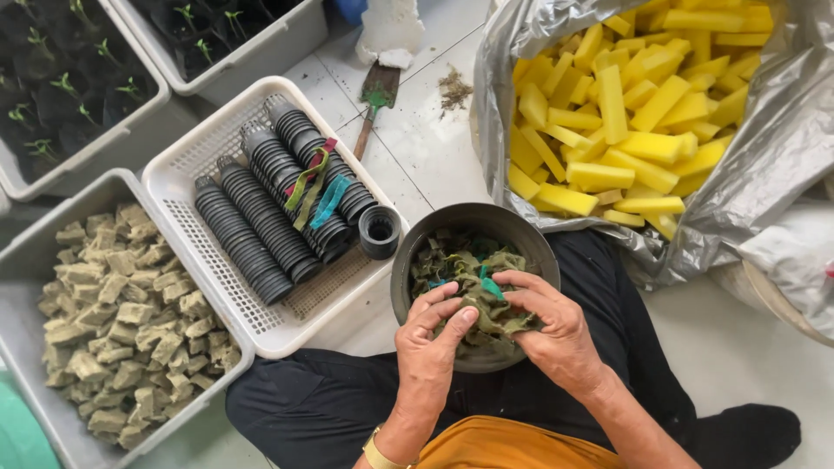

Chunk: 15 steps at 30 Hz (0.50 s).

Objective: The person is sorting and preparing various materials for planting, including plant tags or markers and possibly seed starting cubes or foam.

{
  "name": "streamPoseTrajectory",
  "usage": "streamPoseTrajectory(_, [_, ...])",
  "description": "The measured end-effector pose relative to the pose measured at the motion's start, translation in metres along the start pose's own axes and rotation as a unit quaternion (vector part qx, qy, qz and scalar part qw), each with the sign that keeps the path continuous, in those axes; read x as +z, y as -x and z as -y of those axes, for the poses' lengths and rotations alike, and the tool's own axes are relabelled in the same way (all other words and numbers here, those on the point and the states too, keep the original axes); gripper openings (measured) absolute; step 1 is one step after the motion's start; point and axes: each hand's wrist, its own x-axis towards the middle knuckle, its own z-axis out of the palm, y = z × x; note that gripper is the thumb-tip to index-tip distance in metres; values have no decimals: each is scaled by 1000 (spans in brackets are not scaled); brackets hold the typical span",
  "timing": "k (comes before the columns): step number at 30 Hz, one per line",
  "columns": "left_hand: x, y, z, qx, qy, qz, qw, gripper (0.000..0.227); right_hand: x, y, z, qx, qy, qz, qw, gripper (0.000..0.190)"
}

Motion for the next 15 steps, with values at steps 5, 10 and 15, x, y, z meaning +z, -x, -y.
streamPoseTrajectory(5, [-6,9,-34,141,-194,-48,970,20,-8,-2,17,-76,179,27,981,57])
streamPoseTrajectory(10, [-15,17,-35,111,-160,-39,980,16,-6,6,47,-89,207,14,974,61])
streamPoseTrajectory(15, [-14,20,-45,38,-38,128,990,12,-2,9,45,19,-182,4,983,24])
